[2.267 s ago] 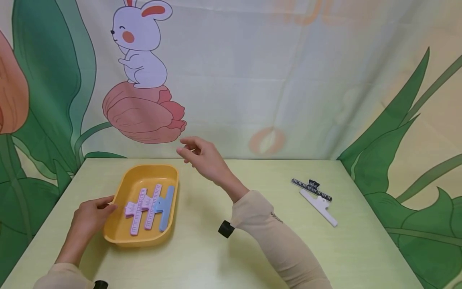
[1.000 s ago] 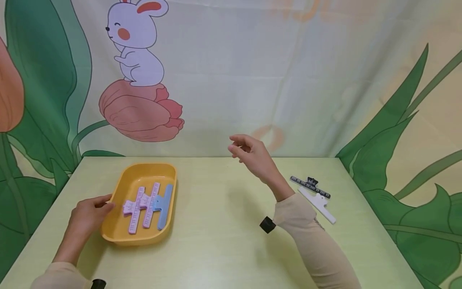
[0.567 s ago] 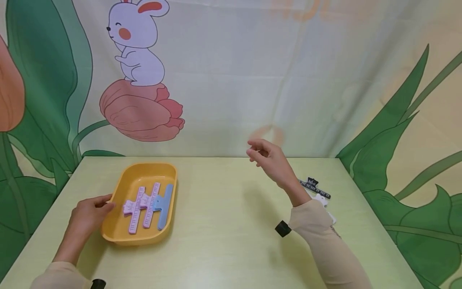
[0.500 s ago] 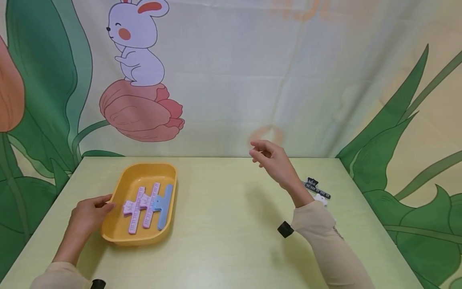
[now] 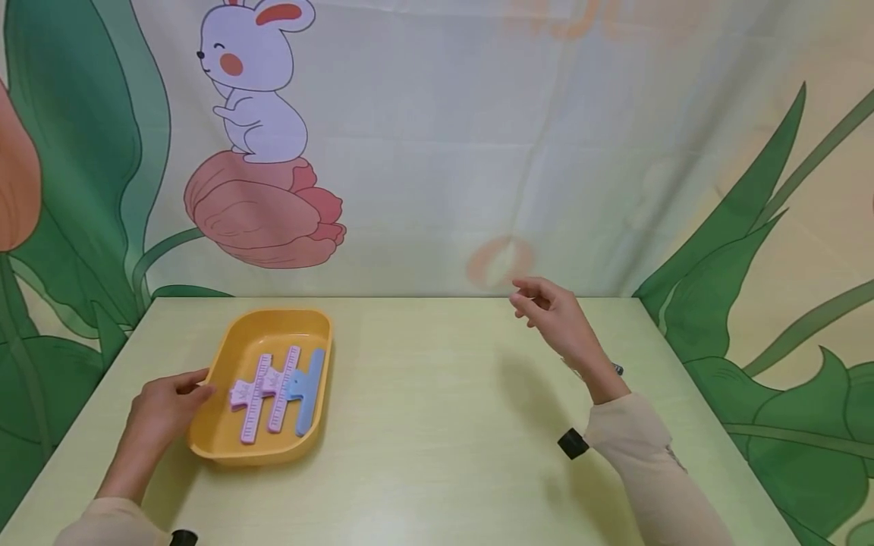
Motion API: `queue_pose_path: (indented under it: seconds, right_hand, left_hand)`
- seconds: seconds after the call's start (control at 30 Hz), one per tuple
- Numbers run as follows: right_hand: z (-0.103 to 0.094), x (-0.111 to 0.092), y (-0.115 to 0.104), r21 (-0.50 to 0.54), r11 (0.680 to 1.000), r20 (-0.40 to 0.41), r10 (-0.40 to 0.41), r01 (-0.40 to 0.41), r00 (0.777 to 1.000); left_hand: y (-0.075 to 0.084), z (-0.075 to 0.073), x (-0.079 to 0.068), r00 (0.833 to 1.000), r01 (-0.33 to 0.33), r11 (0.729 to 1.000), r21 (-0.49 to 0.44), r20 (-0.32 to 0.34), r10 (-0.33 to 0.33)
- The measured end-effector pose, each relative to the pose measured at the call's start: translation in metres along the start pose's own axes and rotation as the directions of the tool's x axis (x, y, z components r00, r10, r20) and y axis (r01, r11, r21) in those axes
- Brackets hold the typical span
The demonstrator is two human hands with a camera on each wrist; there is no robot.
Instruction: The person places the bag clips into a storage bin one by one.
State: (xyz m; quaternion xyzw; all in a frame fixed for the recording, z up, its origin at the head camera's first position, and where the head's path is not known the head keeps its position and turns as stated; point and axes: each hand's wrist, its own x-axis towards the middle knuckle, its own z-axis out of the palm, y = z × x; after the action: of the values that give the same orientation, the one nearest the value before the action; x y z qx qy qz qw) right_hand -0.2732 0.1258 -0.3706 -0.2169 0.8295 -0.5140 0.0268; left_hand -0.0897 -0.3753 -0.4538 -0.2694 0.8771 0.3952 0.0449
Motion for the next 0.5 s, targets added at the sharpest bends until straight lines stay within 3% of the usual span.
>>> queue_pose_path:
  seconds: [0.5]
  right_hand:
    - [-0.042, -0.021, 0.031, -0.066, 0.994, -0.067, 0.084, -0.089, 0.994]
  left_hand:
    - [0.001, 0.000, 0.000, 1.000, -0.001, 1.000, 0.013, -0.010, 0.001]
